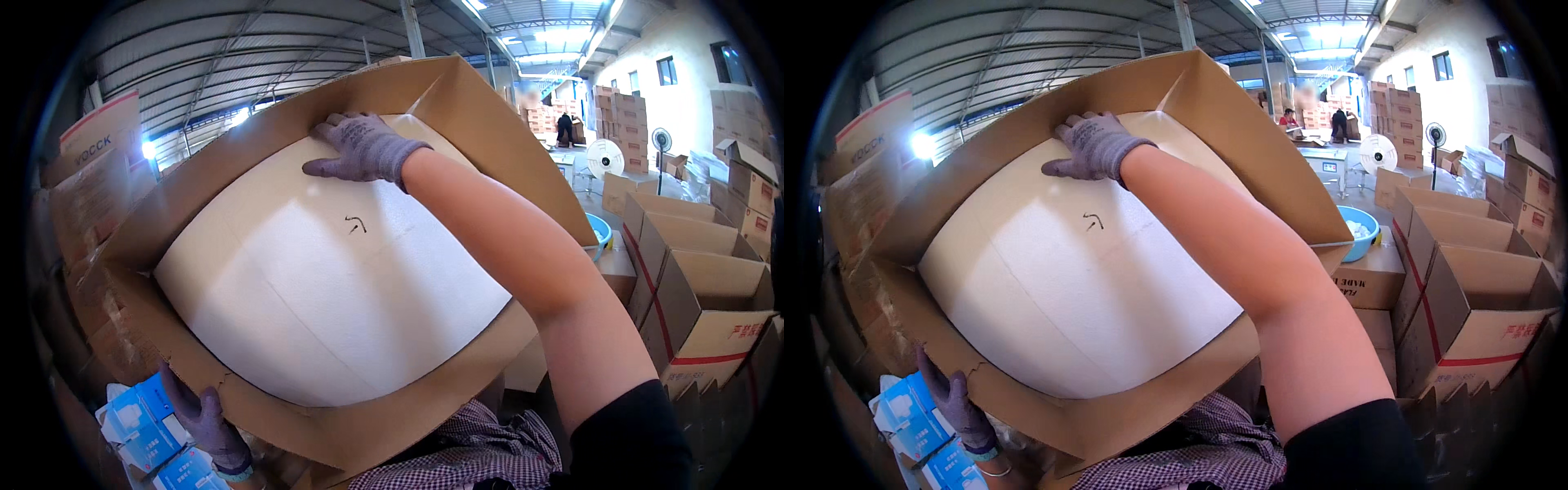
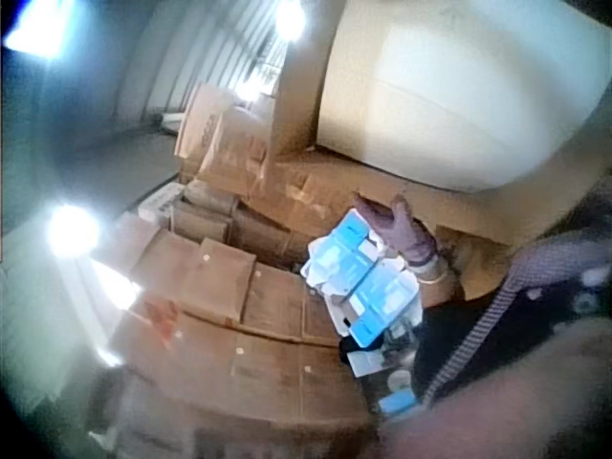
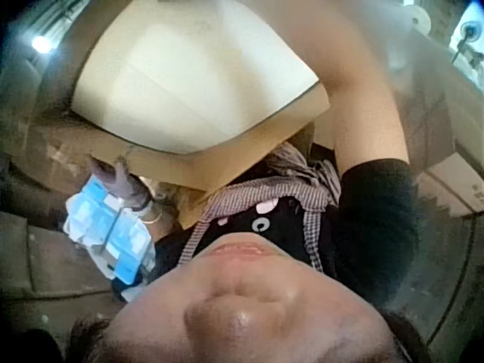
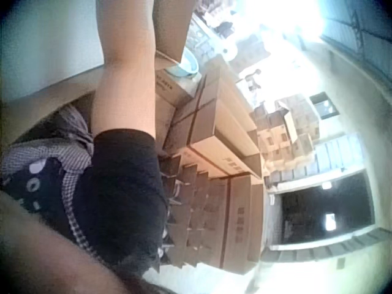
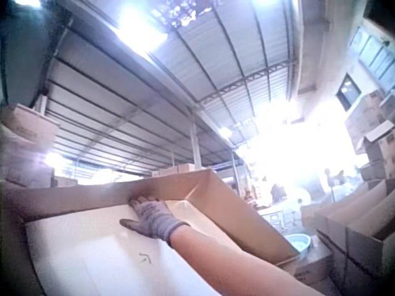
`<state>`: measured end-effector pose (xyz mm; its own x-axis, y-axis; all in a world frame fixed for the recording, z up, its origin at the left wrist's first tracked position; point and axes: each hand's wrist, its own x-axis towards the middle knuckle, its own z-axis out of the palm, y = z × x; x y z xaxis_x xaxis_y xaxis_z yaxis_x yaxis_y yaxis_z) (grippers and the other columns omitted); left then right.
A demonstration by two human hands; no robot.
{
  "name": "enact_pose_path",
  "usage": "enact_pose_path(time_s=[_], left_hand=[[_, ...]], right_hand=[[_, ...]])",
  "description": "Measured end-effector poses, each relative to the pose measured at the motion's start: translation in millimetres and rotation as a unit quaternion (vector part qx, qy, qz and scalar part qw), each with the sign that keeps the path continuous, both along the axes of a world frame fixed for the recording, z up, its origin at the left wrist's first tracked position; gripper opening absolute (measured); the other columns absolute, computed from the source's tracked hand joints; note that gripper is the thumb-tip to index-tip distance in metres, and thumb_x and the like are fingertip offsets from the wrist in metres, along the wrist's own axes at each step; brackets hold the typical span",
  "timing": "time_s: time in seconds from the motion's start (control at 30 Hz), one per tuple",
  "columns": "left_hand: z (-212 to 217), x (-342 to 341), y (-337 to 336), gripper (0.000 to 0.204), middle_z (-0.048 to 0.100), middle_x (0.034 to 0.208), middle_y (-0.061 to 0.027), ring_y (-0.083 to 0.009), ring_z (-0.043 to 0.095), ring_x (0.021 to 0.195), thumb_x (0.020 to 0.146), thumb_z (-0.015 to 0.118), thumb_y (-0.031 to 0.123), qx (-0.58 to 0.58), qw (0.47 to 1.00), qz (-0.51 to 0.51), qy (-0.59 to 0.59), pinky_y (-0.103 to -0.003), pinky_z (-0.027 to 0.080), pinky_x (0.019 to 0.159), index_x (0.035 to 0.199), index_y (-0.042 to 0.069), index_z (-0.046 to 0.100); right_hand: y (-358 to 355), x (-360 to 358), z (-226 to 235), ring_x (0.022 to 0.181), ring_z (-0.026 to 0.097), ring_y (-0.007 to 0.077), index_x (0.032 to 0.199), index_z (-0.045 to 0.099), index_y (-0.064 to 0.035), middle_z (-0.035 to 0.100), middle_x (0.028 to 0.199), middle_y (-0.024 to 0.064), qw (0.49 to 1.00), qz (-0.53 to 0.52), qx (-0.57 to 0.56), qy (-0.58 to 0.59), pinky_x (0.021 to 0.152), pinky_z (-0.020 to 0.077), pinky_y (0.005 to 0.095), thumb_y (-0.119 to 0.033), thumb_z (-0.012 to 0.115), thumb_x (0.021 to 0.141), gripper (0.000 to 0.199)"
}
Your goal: The person sits on the floor in a warehouse and packs small glass bottles into a cardboard box with dividers. They place white caps on the bottles, wrap each bottle in plastic, and then place the wrapped bottles into the box. The person also handles a white plastic jug, wrapping it in plastic and placing it into the box.
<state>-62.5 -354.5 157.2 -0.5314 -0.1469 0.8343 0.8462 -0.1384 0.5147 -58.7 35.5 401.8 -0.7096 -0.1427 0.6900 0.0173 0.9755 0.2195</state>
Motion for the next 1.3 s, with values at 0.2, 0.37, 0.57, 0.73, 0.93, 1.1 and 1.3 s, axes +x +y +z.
enact_pose_path(time_s=[0.2,0.37,0.57,0.73,0.93,1.1,1.3], left_hand=[[-11,-8,-52,0.086,0.044,0.150,-0.0187,-0.0303,0.048,0.133,0.077,0.066,0.016,-0.032,0.998,-0.059,-0.012,-0.044,0.037,0.113,0.153,-0.003,0.032],[-26,-22,-82,0.084,0.043,0.152,-0.0170,-0.0309,0.043,0.137,0.075,0.061,0.019,-0.039,0.994,-0.101,-0.009,-0.042,0.033,0.116,0.153,-0.001,0.034],[-16,-28,-67,0.078,0.049,0.146,-0.0186,-0.0301,0.050,0.131,0.081,0.064,0.019,0.048,0.984,-0.170,-0.016,-0.042,0.038,0.111,0.150,-0.003,0.037],[-8,-25,-51,0.070,0.053,0.142,-0.0186,-0.0293,0.052,0.128,0.083,0.064,0.016,0.043,0.983,-0.174,-0.041,-0.041,0.040,0.109,0.148,-0.003,0.042],[11,-20,-9,0.066,0.055,0.139,-0.0180,-0.0281,0.054,0.125,0.085,0.063,0.015,-0.083,0.975,-0.167,-0.122,-0.040,0.042,0.107,0.146,-0.003,0.044],[0,-30,41,0.062,0.056,0.137,-0.0175,-0.0270,0.055,0.123,0.087,0.063,0.014,-0.223,0.926,-0.248,-0.177,-0.040,0.043,0.105,0.145,-0.002,0.045],[-31,-10,168,0.058,0.058,0.134,-0.0169,-0.0258,0.057,0.120,0.089,0.062,0.013,-0.423,0.786,-0.424,-0.157,-0.039,0.045,0.103,0.143,-0.002,0.047]], right_hand=[[-1,-8,-1,0.135,0.044,0.0358,0.144,0.049,-0.0044,0.051,0.141,0.0206,0.997,0.000,-0.069,-0.018,0.116,0.0287,0.0468,-0.074,0.053,0.086,0.091],[22,11,-17,0.143,0.035,0.0346,0.148,0.044,-0.0054,0.046,0.148,0.0191,0.995,-0.074,-0.060,-0.007,0.119,0.0233,0.0451,-0.079,0.057,0.078,0.102],[85,3,-36,0.142,0.036,0.0347,0.148,0.045,-0.0103,0.046,0.148,0.0179,0.999,-0.015,-0.006,0.047,0.118,0.0246,0.0465,-0.077,0.062,0.074,0.101],[101,-8,-49,0.137,0.040,0.0356,0.145,0.049,-0.0102,0.048,0.143,0.0201,0.995,-0.022,0.043,0.089,0.114,0.0296,0.0482,-0.073,0.068,0.071,0.099],[109,-16,-50,0.132,0.046,0.0367,0.141,0.053,-0.0101,0.051,0.137,0.0228,0.991,-0.028,0.103,0.083,0.110,0.0357,0.0502,-0.069,0.074,0.067,0.097],[88,60,17,0.124,0.057,0.0330,0.132,0.063,-0.0099,0.060,0.135,0.0163,0.988,-0.028,-0.044,-0.144,0.106,0.0430,0.0463,-0.060,0.079,0.069,0.082],[104,233,127,0.112,0.065,0.0314,0.129,0.064,-0.0062,0.069,0.120,0.0156,0.983,-0.131,0.042,0.119,0.091,0.0535,0.0433,-0.061,0.073,0.078,0.076]])
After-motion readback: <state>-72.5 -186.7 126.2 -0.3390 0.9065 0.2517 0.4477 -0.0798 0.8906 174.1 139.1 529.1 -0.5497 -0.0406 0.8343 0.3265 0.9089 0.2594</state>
